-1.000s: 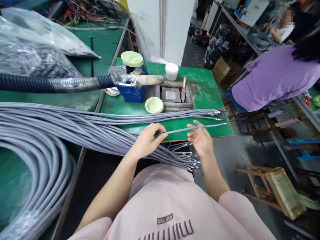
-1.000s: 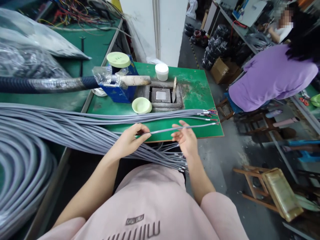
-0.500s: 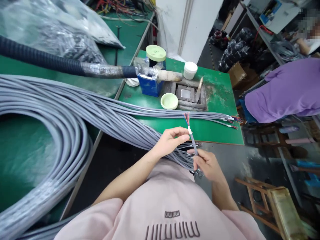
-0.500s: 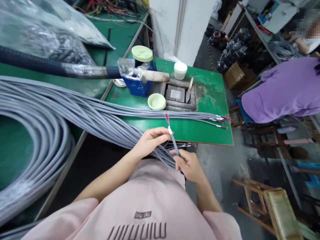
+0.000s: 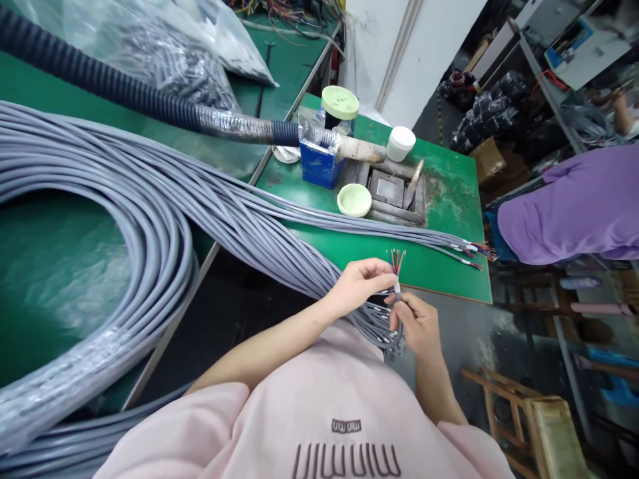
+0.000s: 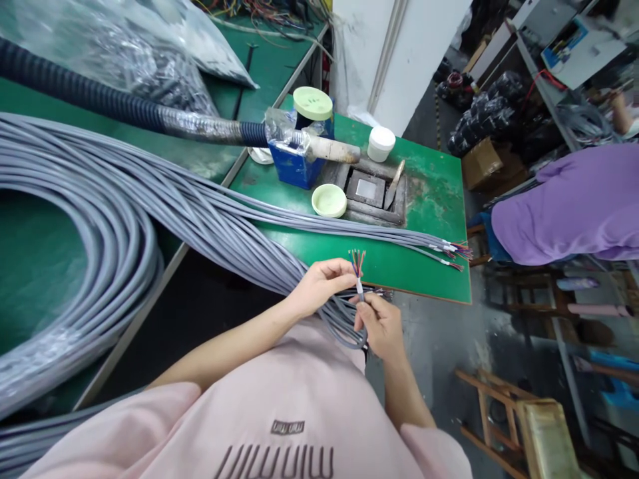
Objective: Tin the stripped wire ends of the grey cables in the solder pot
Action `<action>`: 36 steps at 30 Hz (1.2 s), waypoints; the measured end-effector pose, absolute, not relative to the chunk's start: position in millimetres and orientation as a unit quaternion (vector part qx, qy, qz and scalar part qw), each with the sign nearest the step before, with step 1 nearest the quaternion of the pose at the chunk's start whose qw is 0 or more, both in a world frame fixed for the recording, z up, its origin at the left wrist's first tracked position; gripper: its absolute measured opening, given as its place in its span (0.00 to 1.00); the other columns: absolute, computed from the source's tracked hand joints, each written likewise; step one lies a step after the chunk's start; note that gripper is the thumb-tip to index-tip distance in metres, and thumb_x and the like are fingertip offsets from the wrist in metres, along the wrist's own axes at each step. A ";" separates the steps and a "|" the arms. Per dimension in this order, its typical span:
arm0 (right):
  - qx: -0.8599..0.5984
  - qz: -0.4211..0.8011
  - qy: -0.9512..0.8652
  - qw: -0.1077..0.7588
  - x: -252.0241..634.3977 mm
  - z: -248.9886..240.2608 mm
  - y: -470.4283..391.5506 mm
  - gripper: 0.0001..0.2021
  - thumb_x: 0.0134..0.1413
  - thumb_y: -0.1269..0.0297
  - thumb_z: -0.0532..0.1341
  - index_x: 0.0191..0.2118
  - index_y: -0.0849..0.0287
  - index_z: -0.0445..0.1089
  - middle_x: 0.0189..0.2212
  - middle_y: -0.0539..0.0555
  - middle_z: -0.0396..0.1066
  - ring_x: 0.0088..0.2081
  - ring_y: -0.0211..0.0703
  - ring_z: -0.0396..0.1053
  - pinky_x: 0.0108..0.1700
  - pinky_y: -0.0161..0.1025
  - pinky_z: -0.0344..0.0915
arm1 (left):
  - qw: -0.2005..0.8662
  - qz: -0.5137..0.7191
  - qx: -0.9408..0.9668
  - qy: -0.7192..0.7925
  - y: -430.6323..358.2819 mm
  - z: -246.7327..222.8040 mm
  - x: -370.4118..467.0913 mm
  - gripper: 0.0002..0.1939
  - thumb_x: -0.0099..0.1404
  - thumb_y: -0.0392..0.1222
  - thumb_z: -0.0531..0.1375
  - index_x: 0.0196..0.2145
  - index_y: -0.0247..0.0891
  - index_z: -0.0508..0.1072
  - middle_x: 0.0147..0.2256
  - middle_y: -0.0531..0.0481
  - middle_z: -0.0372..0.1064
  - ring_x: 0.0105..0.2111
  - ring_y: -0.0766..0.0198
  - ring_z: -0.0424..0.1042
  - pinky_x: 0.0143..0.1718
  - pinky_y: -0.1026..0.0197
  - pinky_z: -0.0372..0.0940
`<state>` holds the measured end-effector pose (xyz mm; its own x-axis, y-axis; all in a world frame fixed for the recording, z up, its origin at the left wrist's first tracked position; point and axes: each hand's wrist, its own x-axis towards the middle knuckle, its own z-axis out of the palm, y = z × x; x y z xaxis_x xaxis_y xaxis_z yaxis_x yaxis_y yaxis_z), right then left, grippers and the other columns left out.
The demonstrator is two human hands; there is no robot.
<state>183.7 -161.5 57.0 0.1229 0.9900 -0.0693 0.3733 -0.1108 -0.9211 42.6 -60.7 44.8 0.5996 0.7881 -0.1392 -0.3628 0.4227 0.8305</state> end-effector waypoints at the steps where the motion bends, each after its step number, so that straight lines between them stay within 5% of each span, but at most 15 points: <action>1: -0.635 0.399 -0.528 0.397 184.1 55.5 -161.7 0.11 0.63 0.59 0.55 0.39 0.57 0.72 0.16 0.44 0.67 0.18 0.32 0.61 0.25 0.31 0.57 | 0.801 0.374 0.378 0.275 -57.6 45.1 42.1 0.14 0.54 0.48 0.68 0.29 0.34 0.74 0.26 0.53 0.71 0.26 0.71 0.66 0.33 0.65 0.62; 10: -0.630 0.425 -0.511 0.403 184.6 49.1 -161.6 0.11 0.63 0.59 0.56 0.39 0.58 0.72 0.15 0.44 0.67 0.17 0.31 0.59 0.23 0.31 0.55 | 0.813 0.391 0.306 0.303 -46.5 46.3 48.1 0.13 0.54 0.48 0.68 0.26 0.34 0.73 0.22 0.56 0.66 0.22 0.74 0.61 0.28 0.69 0.57; 24: -0.637 0.417 -0.489 0.425 180.4 47.4 -159.5 0.12 0.62 0.57 0.56 0.37 0.59 0.72 0.15 0.45 0.66 0.18 0.33 0.60 0.25 0.33 0.58 | 0.787 0.415 0.293 0.350 -49.4 39.1 50.9 0.13 0.52 0.48 0.70 0.25 0.35 0.76 0.23 0.52 0.73 0.23 0.71 0.65 0.30 0.66 0.61; 33: -0.635 0.422 -0.478 0.436 184.7 42.9 -155.4 0.15 0.61 0.54 0.56 0.30 0.59 0.71 0.14 0.46 0.65 0.18 0.34 0.59 0.26 0.34 0.57 | 0.574 0.506 0.570 0.299 -65.3 43.0 38.0 0.03 0.56 0.43 0.67 0.28 0.42 0.80 0.27 0.49 0.75 0.30 0.63 0.69 0.42 0.56 0.63; 36: -0.629 0.437 -0.461 0.449 186.5 40.6 -156.5 0.15 0.60 0.54 0.57 0.31 0.59 0.71 0.13 0.45 0.64 0.16 0.33 0.57 0.24 0.34 0.54 | 0.623 0.500 0.536 0.273 -61.4 37.9 37.4 0.07 0.56 0.43 0.67 0.34 0.41 0.81 0.28 0.48 0.75 0.31 0.63 0.70 0.39 0.58 0.64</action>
<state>186.5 -156.5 40.6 0.1934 0.9716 -0.1365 0.1875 -0.1732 -0.9669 37.4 -61.4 37.9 0.3511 0.9157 0.1955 -0.3292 -0.0748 0.9413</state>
